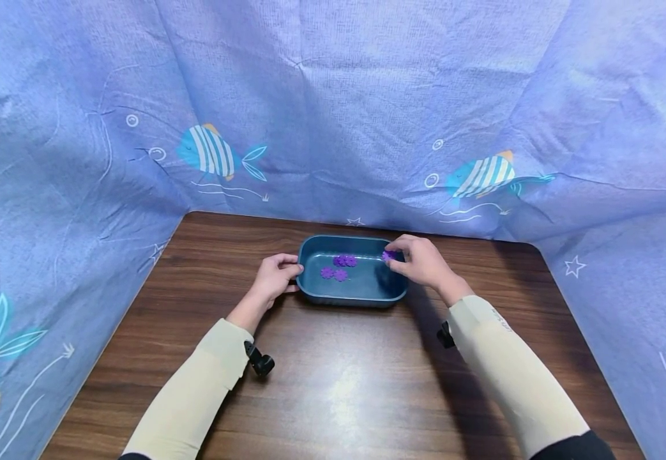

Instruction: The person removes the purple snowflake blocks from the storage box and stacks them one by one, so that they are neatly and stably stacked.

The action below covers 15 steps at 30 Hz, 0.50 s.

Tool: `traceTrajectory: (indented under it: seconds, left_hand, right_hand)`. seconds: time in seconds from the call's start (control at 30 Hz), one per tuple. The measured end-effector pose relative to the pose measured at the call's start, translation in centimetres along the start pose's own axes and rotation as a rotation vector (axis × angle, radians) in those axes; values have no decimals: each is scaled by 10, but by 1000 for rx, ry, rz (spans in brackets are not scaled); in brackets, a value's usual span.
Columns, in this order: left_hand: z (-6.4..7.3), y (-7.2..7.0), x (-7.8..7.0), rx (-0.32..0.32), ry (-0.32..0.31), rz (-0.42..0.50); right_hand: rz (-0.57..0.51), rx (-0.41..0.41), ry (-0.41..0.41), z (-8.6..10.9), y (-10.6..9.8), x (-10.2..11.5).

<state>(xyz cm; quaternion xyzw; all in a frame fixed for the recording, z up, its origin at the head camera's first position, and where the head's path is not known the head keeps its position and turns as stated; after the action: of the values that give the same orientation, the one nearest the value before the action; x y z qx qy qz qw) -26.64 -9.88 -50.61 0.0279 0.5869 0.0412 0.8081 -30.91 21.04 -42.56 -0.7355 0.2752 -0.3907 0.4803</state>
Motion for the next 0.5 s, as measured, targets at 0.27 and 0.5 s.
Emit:
traceTrajectory:
  seconds: [0.27,0.5]
  left_hand:
    - [-1,-1,1,-1,-2,6]
    - [0,0,1,1,-6,6]
  right_hand:
    - [-41,-35,56,15,-9,-23]
    - [-54,-86,93,33,-16,-43]
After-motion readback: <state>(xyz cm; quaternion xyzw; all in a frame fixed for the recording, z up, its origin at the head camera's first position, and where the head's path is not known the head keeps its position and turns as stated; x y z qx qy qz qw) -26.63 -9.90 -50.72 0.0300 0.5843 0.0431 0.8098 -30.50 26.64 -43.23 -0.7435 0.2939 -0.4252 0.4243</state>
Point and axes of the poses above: each hand's wrist, its own z-axis away from the middle knuckle, its own y-axis out of the palm, x = y × z, the point moved 8 cm from there along -z, towards the middle knuckle, and after that the axes turned 9 degrees about z, right-handed, at the moved point
